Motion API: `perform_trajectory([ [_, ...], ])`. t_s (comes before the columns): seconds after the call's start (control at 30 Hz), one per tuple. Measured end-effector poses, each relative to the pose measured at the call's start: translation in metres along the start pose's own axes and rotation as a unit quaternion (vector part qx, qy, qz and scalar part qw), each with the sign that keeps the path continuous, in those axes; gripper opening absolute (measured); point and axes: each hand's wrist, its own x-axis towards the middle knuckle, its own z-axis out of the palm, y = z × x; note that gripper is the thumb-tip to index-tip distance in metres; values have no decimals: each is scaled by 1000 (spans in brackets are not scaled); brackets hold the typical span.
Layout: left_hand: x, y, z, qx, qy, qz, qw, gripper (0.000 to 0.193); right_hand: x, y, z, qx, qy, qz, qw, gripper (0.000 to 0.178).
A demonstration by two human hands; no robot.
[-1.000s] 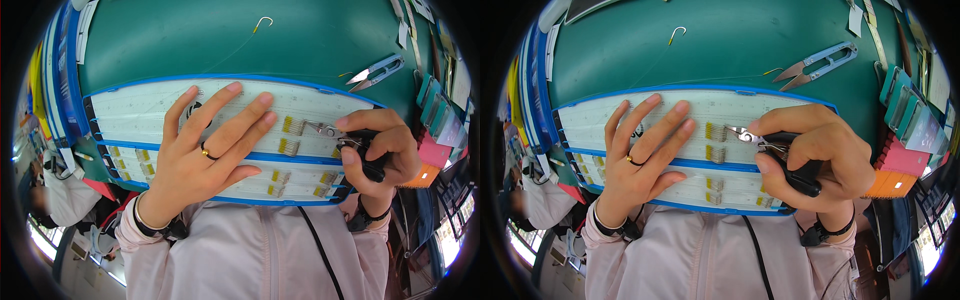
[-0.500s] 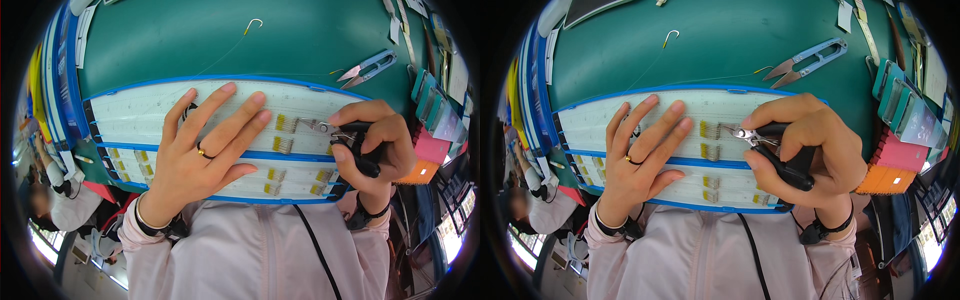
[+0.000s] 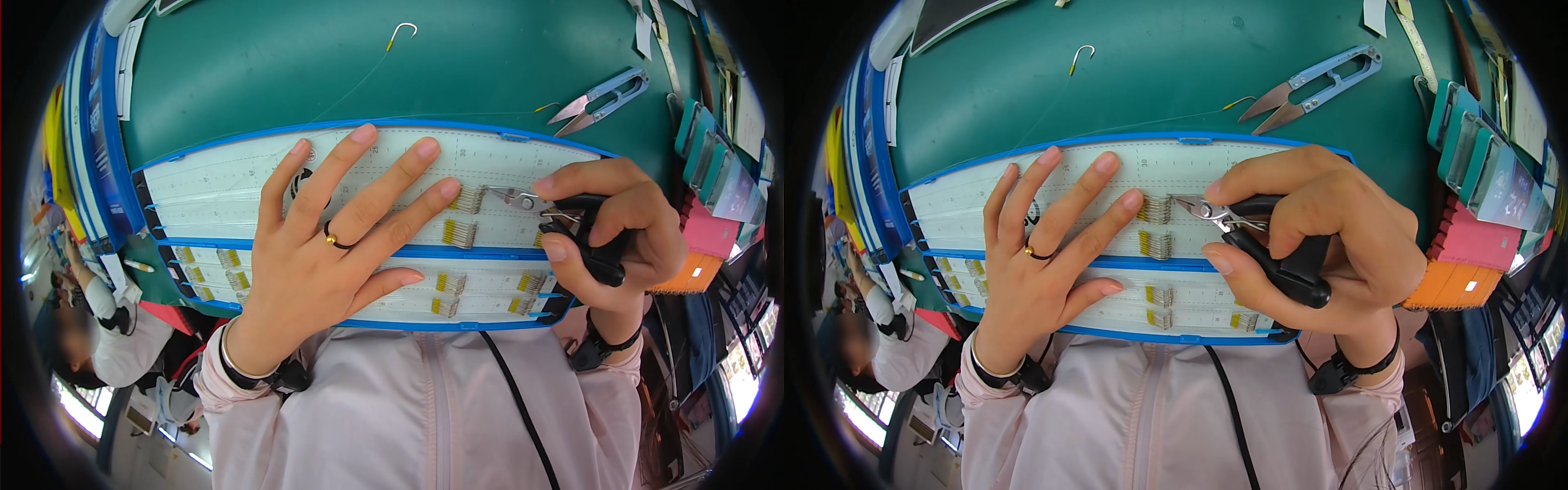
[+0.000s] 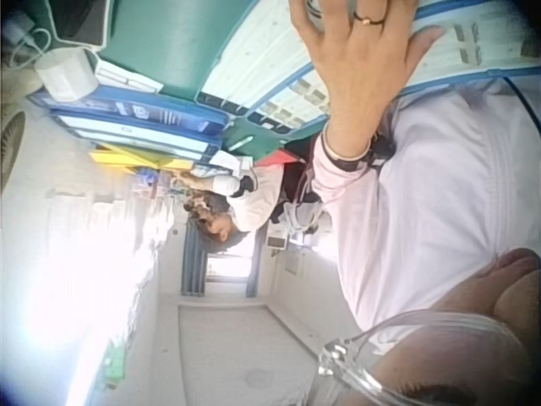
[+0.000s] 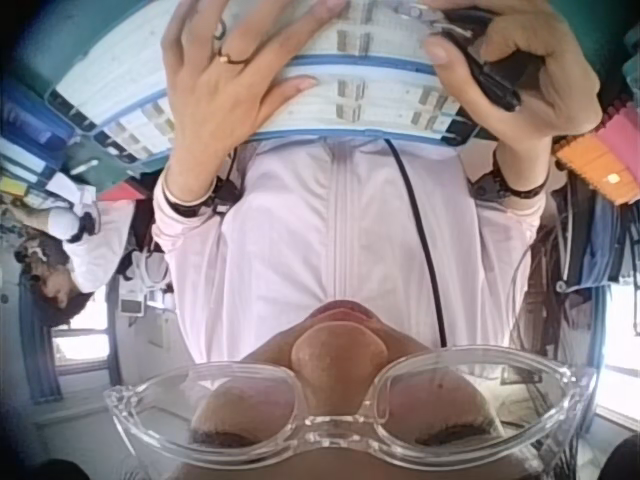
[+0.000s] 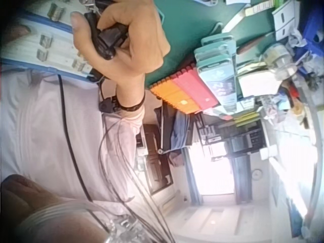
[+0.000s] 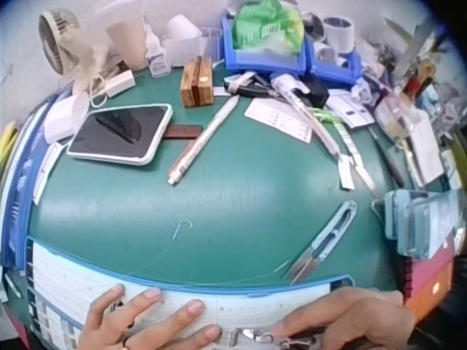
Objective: Trimming and preparing components on LED light strip panels using wire snips.
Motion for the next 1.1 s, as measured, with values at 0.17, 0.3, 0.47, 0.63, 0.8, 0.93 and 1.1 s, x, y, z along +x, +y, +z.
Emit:
perform_trajectory([
  [0.17,0,0,-1,3,-5,-3,1000,56,-3,-3,1,8,22,24,999,31],
  [0.3,0,0,0,2,-5,-1,1000,53,-3,-4,1,-5,22,31,999,30],
  [0.47,0,-1,0,2,-3,2,1000,53,-3,-5,1,-13,18,31,999,30],
  [0.63,0,-1,0,2,-2,2,1000,52,-3,-5,3,-25,16,25,999,30],
  [0.8,1,-2,-1,-5,1,5,1000,51,1,-2,3,-6,0,12,1000,34],
  [0.93,-2,-4,-2,-25,8,13,1000,51,1,-1,5,28,22,27,999,34],
  [1.1,-2,-4,1,-27,32,18,999,51,0,1,3,10,14,4,1000,33],
])
